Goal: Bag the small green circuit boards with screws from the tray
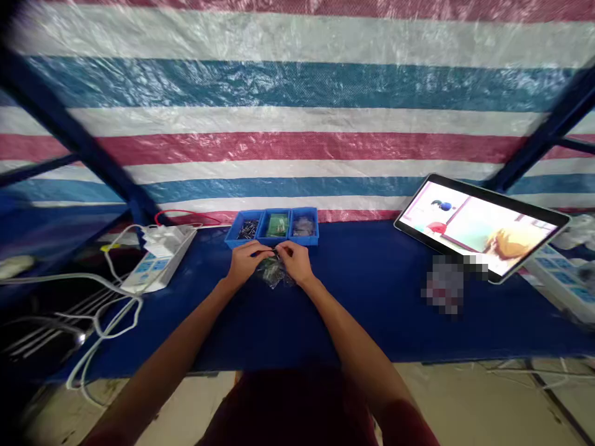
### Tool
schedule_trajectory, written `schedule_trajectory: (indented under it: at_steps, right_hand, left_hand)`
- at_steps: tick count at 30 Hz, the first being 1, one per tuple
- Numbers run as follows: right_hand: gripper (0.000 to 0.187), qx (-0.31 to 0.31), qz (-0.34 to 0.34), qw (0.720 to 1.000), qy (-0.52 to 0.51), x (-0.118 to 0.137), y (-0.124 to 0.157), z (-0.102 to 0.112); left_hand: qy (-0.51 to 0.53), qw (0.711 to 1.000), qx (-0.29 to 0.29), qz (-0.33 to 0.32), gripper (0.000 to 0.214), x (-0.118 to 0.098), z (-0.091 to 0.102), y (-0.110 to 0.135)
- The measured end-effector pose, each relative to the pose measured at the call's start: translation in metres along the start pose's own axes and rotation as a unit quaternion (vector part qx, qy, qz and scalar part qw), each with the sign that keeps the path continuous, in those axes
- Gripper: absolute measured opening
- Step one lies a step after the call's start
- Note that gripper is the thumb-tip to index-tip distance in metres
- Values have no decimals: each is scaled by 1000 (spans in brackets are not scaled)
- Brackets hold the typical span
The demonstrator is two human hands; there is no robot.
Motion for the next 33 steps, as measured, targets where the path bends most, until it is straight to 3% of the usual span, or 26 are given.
schedule_trajectory:
  at_steps: [7,15,21,27,33]
  right_hand:
    - [30,30,6,1000,7,0,0,-5]
    - [27,-19,10,999,30,3,0,1]
    - [25,-13,34,996,78,8,2,0]
    - [22,-17,48,989,139,10,3,-1]
    - [22,-27,22,993,115,9,4,-2]
  left_hand:
    - [-1,1000,12,1,20,-6,2,0]
    - [-5,999,-1,31,18,-6,1,1]
    - [-7,999,13,43,19,-2,-1,3]
    - [-38,999,-3,10,18,-5,0,4]
    - [-67,997,-25,-8,19,-9,1,3]
Point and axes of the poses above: each hand's wrist, its own y-axis away from the middle knuckle, its own z-axis out of the back of the hand, x = y × z, the point moved 4 cm from there along -y, towards the middle knuckle, and after that the axes turned 7 degrees about -z, right-handed, at the moved point
